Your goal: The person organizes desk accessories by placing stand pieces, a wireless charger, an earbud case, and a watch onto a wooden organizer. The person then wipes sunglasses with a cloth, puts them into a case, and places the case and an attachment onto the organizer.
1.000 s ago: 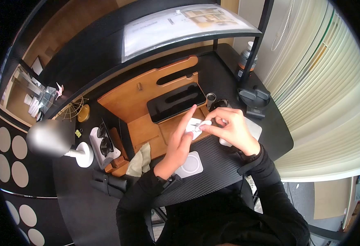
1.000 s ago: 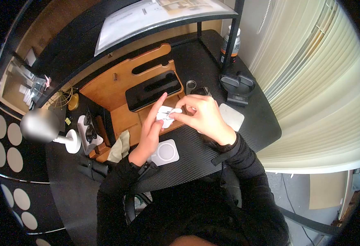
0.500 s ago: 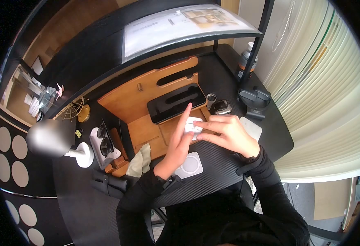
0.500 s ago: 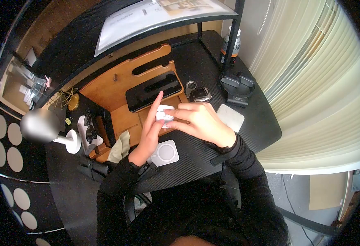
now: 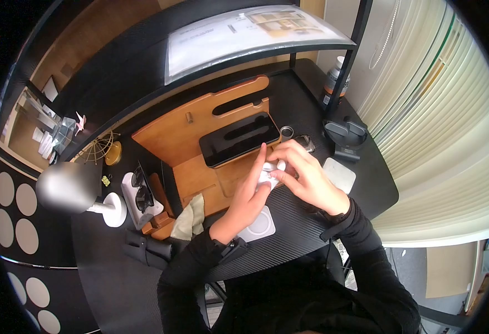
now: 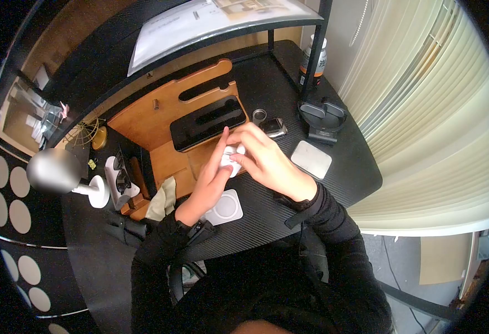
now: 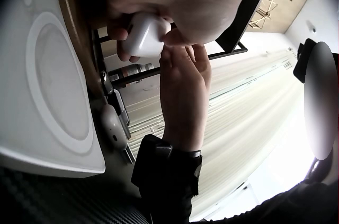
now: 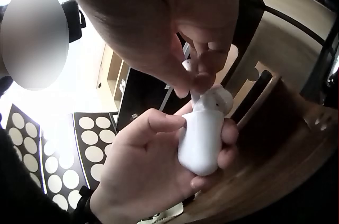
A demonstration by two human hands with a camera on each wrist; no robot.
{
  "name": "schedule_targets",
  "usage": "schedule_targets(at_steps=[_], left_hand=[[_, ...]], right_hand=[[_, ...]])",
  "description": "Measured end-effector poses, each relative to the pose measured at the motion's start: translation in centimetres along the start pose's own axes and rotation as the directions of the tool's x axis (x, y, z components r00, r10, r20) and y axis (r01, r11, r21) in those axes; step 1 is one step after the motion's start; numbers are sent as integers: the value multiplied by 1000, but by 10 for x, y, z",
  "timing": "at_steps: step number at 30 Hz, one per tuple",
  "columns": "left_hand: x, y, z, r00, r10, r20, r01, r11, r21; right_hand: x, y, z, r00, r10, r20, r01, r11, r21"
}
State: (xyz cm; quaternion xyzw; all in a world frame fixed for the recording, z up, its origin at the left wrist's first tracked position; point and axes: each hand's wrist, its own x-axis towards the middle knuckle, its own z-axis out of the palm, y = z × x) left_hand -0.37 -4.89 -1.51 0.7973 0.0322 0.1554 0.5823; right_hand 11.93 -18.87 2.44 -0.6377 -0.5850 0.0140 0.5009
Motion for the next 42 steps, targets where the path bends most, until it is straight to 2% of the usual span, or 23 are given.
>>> schedule_targets(at_steps=[3, 8, 10, 13, 15, 17, 19, 21, 22, 23, 24, 29, 31, 34, 36, 37, 39, 41, 42], left_hand=[[0, 3, 0, 1000, -29, 6, 29, 999, -13], [0, 3, 0, 998, -63, 17, 63, 998, -2], [0, -3, 2, 997, 70, -41, -67, 996, 66], [0, -8, 2, 999, 41, 1, -41, 999, 33], [1, -5, 2, 999, 31, 12, -31, 999, -12], [0, -3, 2, 999, 22, 24, -21, 998, -56], [-1, -3, 1, 999, -13, -36, 10, 996, -90], [-1, -5, 1, 999, 5, -44, -8, 997, -71], [-2, -7, 1, 998, 23, -53, -26, 998, -51], [-2, -10, 1, 998, 23, -52, -26, 998, -51], [-2, -13, 1, 999, -26, -48, 21, 995, -100], [-3, -9, -1, 990, -140, -25, 128, 953, -274], [-3, -18, -3, 976, -205, 69, 215, 882, -419], [-1, -21, 0, 979, -199, 40, 199, 903, -382], [0, -17, 0, 983, -175, 48, 179, 903, -390], [1, -15, 1, 987, -149, 56, 159, 903, -399], [1, -18, 1, 992, -117, 56, 129, 914, -384], [0, -20, -1, 995, -88, 56, 102, 924, -368], [0, -21, -2, 988, -127, 89, 151, 913, -379]], right_hand=[[-4, 7, 3, 994, 75, -78, -67, 993, 102], [-4, 9, 2, 993, 86, -78, -79, 993, 92], [-3, 7, 2, 993, 87, -79, -81, 993, 83], [-3, 7, 2, 993, 116, -15, -115, 992, 55], [-2, 12, 2, 997, -70, 28, 71, 997, -34], [-3, 10, 2, 998, -48, 39, 48, 999, -5], [-3, 7, 1, 998, -27, 50, 26, 999, 22], [-3, 6, 2, 995, 46, 85, -52, 997, 62], [-2, 7, 1, 995, 46, 85, -52, 997, 62], [0, 9, 1, 995, -57, 80, 59, 998, -18], [0, 11, 0, 984, -160, 83, 168, 981, -99], [-2, 11, -3, 983, -145, 113, 152, 987, -56], [-1, 11, -3, 982, -151, 114, 155, 987, -30], [1, 5, -2, 991, -93, 100, 99, 993, -57], [2, 2, -1, 999, 30, -12, -29, 996, 85], [1, 4, -2, 999, 31, -12, -29, 996, 85], [-3, 10, -4, 982, 179, 62, -188, 962, 197], [-1, 7, -8, 975, 199, 98, -214, 958, 191], [0, 6, -9, 967, 217, 132, -239, 953, 184]])
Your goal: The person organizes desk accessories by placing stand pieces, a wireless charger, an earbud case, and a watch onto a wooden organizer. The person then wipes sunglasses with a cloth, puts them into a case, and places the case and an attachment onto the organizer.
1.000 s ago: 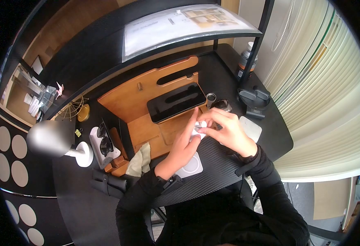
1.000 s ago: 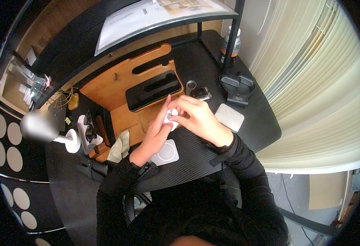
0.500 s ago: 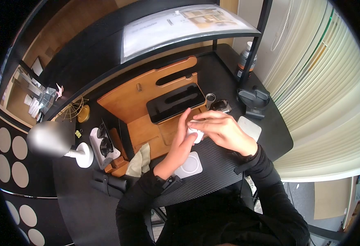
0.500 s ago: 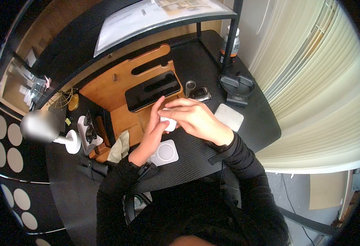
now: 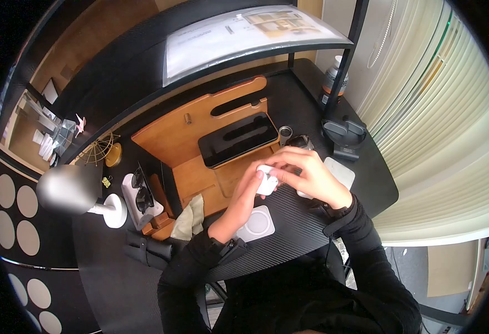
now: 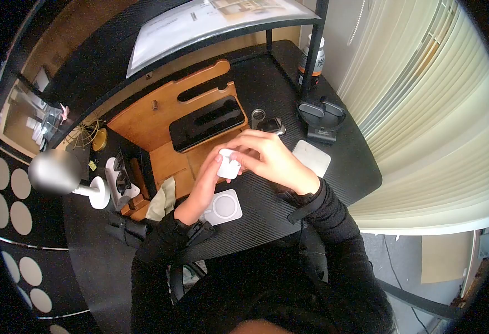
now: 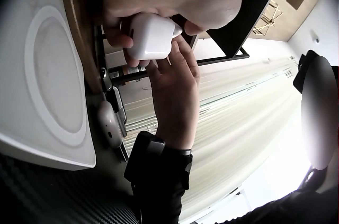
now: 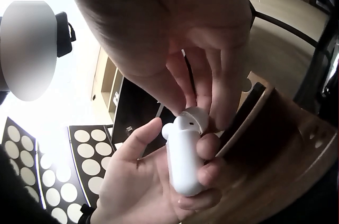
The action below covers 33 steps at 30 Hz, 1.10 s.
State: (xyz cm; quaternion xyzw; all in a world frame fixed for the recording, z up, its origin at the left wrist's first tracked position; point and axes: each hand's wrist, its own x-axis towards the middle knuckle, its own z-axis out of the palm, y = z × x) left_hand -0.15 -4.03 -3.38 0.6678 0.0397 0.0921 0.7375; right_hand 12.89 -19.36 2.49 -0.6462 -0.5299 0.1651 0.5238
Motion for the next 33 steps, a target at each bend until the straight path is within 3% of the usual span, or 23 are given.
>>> schedule_targets(at_steps=[5, 7, 9, 10, 12, 17, 22, 28, 31, 33], left_hand=[[-2, 12, 6, 999, -36, 18, 36, 999, -30], [-1, 13, 7, 998, 58, 23, -58, 998, -23], [-1, 11, 8, 998, 70, 3, -70, 997, -44], [-1, 11, 8, 997, 82, -16, -82, 995, -65], [-2, 14, 10, 997, 79, -23, -80, 996, -49], [-4, 21, 11, 998, 42, -46, -44, 998, -38], [-4, 8, 7, 999, 30, 45, -34, 995, 94], [-1, 6, 6, 997, 7, 72, -9, 1000, 16], [-1, 12, 5, 999, -4, 51, 1, 999, 49], [-2, 17, 6, 999, -47, 16, 47, 999, 25]], right_hand=[[-1, -2, 3, 998, 50, -45, -47, 995, 85], [-1, -2, 4, 993, 101, -58, -93, 988, 124], [0, 0, 6, 986, -138, -90, 133, 989, -62], [1, 2, 6, 986, -138, -91, 133, 989, -61], [2, 6, 4, 936, -351, -19, 340, 917, -208], [-1, 3, -2, 944, -329, -19, 321, 931, -173], [1, 1, 0, 954, -300, 25, 299, 934, -196], [2, 8, -6, 949, -297, 102, 314, 915, -253], [3, 13, -8, 929, -364, 61, 369, 903, -221], [1, 10, -9, 972, -177, -155, 177, 984, -10]])
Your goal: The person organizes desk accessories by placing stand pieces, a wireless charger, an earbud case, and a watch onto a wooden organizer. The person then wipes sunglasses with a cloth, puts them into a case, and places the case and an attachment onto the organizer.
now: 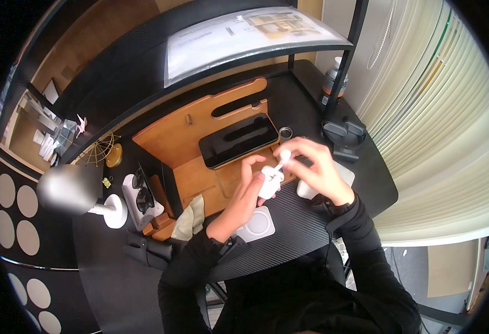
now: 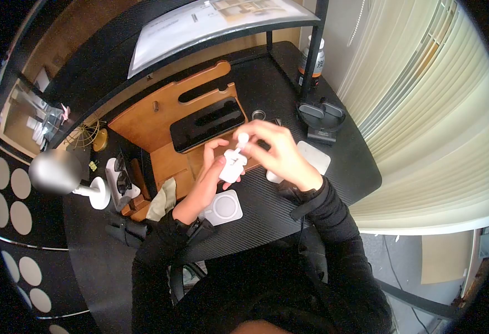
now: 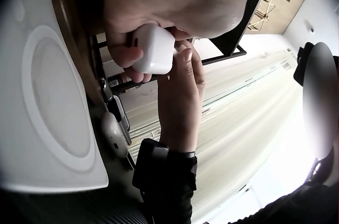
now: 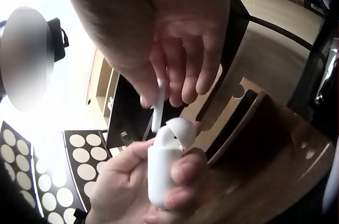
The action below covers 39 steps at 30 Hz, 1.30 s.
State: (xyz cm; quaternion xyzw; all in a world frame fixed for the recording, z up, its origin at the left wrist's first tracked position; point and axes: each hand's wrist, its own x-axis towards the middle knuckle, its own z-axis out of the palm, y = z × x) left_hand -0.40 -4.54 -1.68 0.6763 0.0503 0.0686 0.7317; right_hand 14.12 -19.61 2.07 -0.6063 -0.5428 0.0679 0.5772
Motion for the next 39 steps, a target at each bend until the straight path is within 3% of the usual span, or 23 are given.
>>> schedule_targets(at_steps=[1, 4, 6, 7, 9, 13, 16, 21, 26, 32, 39], left_hand=[[0, 1, 1, 998, -45, -32, 44, 999, -26], [-1, 2, 5, 998, -3, -55, 3, 1000, -10], [-1, 3, 5, 997, 3, -75, -2, 1000, 24], [-1, 1, 4, 997, 38, -64, -35, 998, 47], [-1, 0, 3, 996, 72, -54, -68, 995, 70], [-1, 5, 1, 998, 19, -58, -16, 999, 37], [-1, 9, -1, 998, -33, -53, 35, 999, 37], [3, -7, -12, 999, 34, 10, -35, 988, 152], [2, 4, -8, 999, -13, -29, 13, 1000, -19], [1, 6, -9, 1000, -18, -25, 17, 999, -38], [1, 7, -6, 999, -31, 25, 32, 998, -61]], right_hand=[[0, -4, 1, 982, 179, -56, -171, 978, 120], [3, -7, -8, 989, 146, -30, -142, 983, 115], [2, 7, -12, 961, -193, 200, 214, 973, -89], [1, 2, -9, 960, -193, 200, 214, 973, -89], [-4, -12, -1, 968, 58, 244, -35, 994, -99], [-3, -8, -7, 944, 87, 318, 17, 950, -311], [-4, -8, -7, 931, 60, 361, 74, 936, -345], [-4, -2, -10, 935, 36, 352, 67, 958, -277], [-3, -5, -20, 953, 78, 293, -9, 973, -230], [-3, -4, -22, 970, 35, 240, 13, 981, -194], [-4, -5, -13, 958, 69, 278, -20, 984, -178]])
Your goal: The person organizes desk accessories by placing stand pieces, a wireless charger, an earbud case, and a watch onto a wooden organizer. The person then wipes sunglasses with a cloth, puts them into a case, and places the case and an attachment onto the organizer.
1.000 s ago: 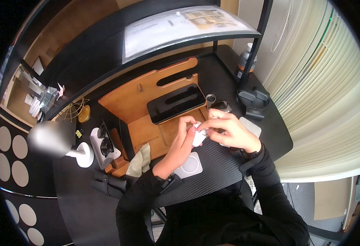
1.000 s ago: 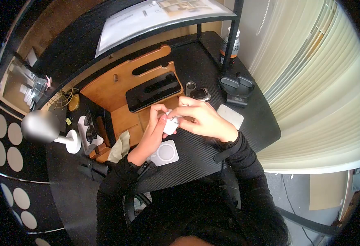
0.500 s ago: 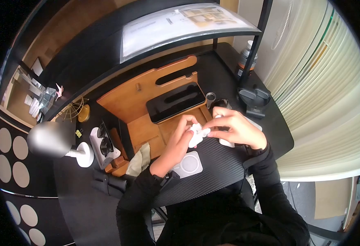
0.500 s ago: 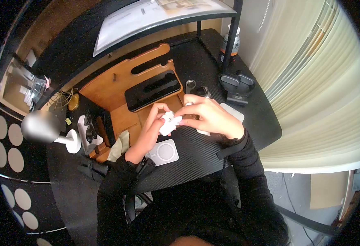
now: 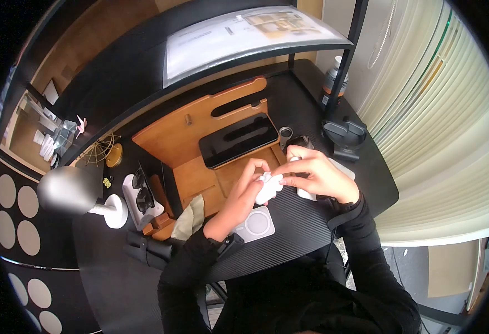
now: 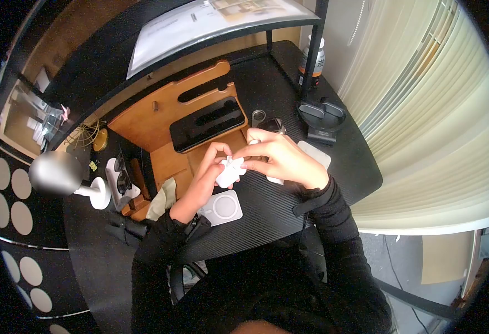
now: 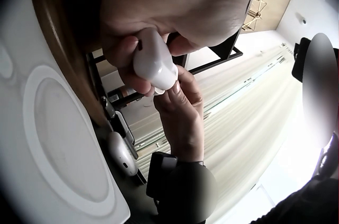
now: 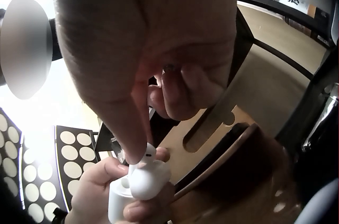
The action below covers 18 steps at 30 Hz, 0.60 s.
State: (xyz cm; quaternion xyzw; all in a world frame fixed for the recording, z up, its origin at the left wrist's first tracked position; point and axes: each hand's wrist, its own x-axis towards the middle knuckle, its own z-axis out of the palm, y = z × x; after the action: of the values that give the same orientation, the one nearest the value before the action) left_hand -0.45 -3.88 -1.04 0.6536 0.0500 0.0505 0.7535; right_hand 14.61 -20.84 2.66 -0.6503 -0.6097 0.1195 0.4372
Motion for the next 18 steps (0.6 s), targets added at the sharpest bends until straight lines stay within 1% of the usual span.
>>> schedule_targets(at_steps=[3, 5, 7, 8, 9, 10, 11, 12, 13, 14, 17, 18], left_hand=[[-1, 1, -1, 999, -35, -12, 35, 999, -3], [0, 0, -1, 997, -62, 53, 61, 998, 17], [2, -2, -4, 995, -69, 69, 67, 997, 38], [2, -3, -5, 994, -76, 83, 71, 996, 59], [2, -4, -4, 994, -76, 82, 71, 996, 59], [3, -5, -3, 997, -50, 51, 48, 998, 37], [3, -6, -2, 1000, -24, 20, 23, 1000, 15], [3, -7, -2, 1000, -24, 20, 23, 1000, 14], [4, -9, -3, 1000, 11, 10, -12, 998, 64], [4, -11, -3, 999, 48, 0, -47, 992, 115], [5, -15, -3, 996, 89, -18, -86, 988, 132], [4, -14, -2, 996, 89, -17, -85, 988, 132]], right_hand=[[1, 3, 4, 998, -54, 11, 54, 998, -24], [1, 5, 7, 997, -78, 27, 79, 996, -31], [2, 6, 12, 993, -116, 32, 117, 993, -31], [2, 6, 13, 993, -116, 32, 116, 993, -30], [2, 5, 14, 996, -85, 6, 85, 996, -39], [2, 4, 15, 998, -54, -20, 53, 998, -46], [3, 2, 15, 998, -54, -21, 53, 998, -46], [4, -1, 13, 997, -44, -67, 46, 999, 29], [6, -3, 13, 993, -31, -112, 43, 994, 104], [6, -3, 13, 993, -33, -110, 44, 994, 103], [7, -5, 18, 990, -56, -127, 71, 991, 115], [9, -4, 22, 992, -71, -104, 76, 996, 39]])
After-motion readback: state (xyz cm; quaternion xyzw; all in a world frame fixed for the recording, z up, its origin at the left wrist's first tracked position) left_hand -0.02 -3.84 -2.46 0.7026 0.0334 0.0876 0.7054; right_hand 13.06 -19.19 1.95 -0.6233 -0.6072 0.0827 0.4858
